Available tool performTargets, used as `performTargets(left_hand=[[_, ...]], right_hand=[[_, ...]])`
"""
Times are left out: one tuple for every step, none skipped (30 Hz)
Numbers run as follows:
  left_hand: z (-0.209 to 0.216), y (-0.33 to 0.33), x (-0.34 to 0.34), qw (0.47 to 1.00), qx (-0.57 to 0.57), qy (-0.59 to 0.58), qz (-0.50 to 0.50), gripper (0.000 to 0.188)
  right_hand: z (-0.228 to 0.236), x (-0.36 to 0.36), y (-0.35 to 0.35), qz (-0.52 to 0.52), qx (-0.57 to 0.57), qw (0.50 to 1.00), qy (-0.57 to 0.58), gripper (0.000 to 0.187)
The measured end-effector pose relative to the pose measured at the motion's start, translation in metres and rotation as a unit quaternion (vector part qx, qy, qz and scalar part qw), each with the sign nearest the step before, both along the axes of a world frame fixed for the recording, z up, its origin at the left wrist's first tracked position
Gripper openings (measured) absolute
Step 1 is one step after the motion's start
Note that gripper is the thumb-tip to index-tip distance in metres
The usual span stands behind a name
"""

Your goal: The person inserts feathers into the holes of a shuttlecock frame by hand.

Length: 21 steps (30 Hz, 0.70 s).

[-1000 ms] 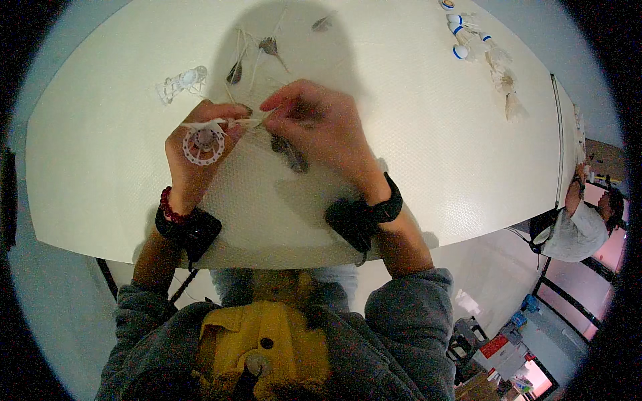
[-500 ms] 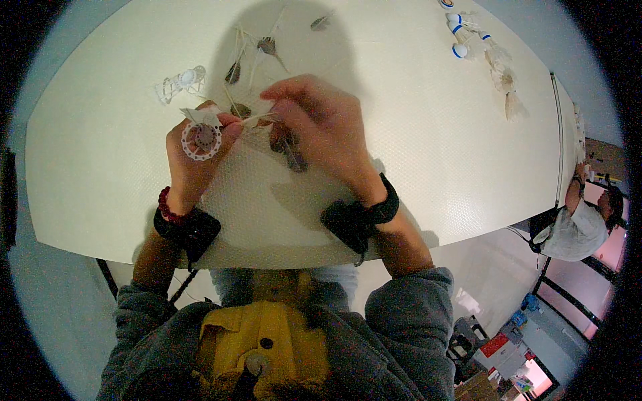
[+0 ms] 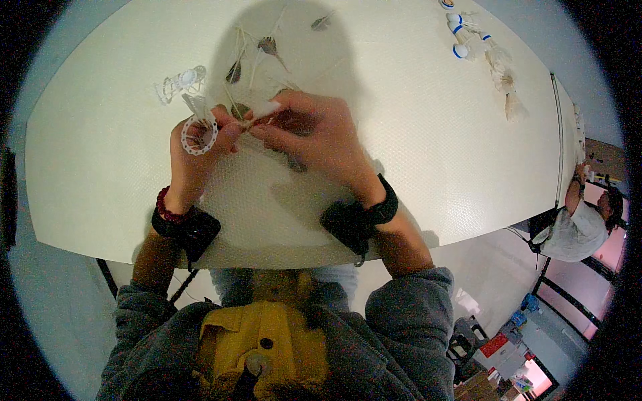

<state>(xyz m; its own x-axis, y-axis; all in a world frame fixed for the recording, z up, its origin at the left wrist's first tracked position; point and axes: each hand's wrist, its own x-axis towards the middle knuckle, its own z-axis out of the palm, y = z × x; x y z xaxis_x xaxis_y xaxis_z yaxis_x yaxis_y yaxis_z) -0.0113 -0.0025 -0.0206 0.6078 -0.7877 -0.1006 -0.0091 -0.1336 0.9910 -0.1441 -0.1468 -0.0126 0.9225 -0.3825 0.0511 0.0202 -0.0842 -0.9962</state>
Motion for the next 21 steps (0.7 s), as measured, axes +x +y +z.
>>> performTargets(left_hand=[[-0.002,0.001,0.0,1.0,0.003,-0.016,-0.013,0.009],[-0.003,0.001,0.0,0.999,0.006,-0.032,-0.026,0.008],[-0.005,0.002,0.0,0.999,0.006,-0.032,-0.026,0.008],[-0.006,0.003,0.001,0.999,0.002,-0.036,-0.04,0.013],[-0.006,0.004,0.001,0.998,-0.002,-0.039,-0.053,0.02],[-0.005,0.003,0.001,0.998,-0.002,-0.039,-0.053,0.02],[-0.004,0.002,0.0,0.997,-0.001,-0.056,-0.057,0.02],[-0.003,0.001,0.0,0.996,-0.001,-0.072,-0.061,0.02],[-0.003,0.001,0.0,0.996,-0.001,-0.072,-0.061,0.02],[-0.004,0.001,0.0,0.996,0.009,-0.069,-0.058,0.02],[-0.004,0.001,0.0,0.996,0.02,-0.066,-0.054,0.021],[-0.004,0.001,-0.001,0.996,0.019,-0.066,-0.054,0.021],[-0.005,0.0,-0.001,0.998,0.008,-0.038,-0.047,0.024],[-0.005,0.0,-0.002,0.999,-0.003,-0.009,-0.04,0.029],[-0.006,-0.001,-0.002,0.999,-0.003,-0.009,-0.04,0.029],[-0.007,-0.001,-0.003,0.998,-0.043,-0.009,-0.049,0.035],[-0.008,-0.001,-0.004,0.995,-0.084,-0.008,-0.058,0.041],[-0.012,0.0,-0.003,0.995,-0.083,-0.008,-0.057,0.041],[-0.019,0.003,-0.001,0.99,-0.088,-0.061,-0.086,0.045],[-0.023,0.004,0.001,0.982,-0.093,-0.113,-0.115,0.049],[-0.022,0.004,0.0,0.982,-0.093,-0.113,-0.116,0.049]], right_hand=[[0.0,-0.001,0.0,-0.005,0.001,1.0,0.017,0.019],[-0.001,0.0,0.001,-0.006,0.001,1.0,0.017,0.019],[-0.002,0.002,0.003,-0.037,0.01,0.999,0.005,0.013],[-0.003,0.003,0.004,-0.069,0.019,0.997,-0.008,0.012],[-0.003,0.002,0.003,-0.069,0.019,0.997,-0.008,0.012],[-0.004,0.002,0.002,-0.078,0.017,0.997,-0.01,0.012],[-0.005,0.002,0.001,-0.087,0.014,0.996,-0.013,0.012],[-0.005,0.002,0.001,-0.087,0.014,0.996,-0.013,0.012],[-0.004,0.002,0.0,-0.094,0.012,0.995,-0.012,0.012],[-0.004,0.002,0.0,-0.102,0.009,0.995,-0.011,0.013],[-0.003,0.001,0.0,-0.102,0.01,0.995,-0.011,0.013],[-0.002,0.001,0.0,-0.114,0.023,0.993,-0.016,0.013],[-0.002,0.0,0.001,-0.127,0.036,0.991,-0.021,0.013],[-0.001,0.0,-0.001,-0.127,0.035,0.991,-0.02,0.013],[-0.002,-0.001,-0.002,-0.137,0.032,0.99,-0.02,0.012],[-0.002,-0.002,-0.003,-0.147,0.028,0.988,-0.019,0.012],[-0.001,-0.002,-0.003,-0.147,0.028,0.989,-0.019,0.012],[0.002,-0.001,-0.001,-0.156,0.049,0.986,-0.026,0.011],[0.003,0.0,0.0,-0.165,0.071,0.983,-0.034,0.01],[0.003,0.0,0.001,-0.165,0.072,0.983,-0.034,0.01],[0.001,0.0,0.002,-0.165,0.065,0.983,-0.04,0.009]])
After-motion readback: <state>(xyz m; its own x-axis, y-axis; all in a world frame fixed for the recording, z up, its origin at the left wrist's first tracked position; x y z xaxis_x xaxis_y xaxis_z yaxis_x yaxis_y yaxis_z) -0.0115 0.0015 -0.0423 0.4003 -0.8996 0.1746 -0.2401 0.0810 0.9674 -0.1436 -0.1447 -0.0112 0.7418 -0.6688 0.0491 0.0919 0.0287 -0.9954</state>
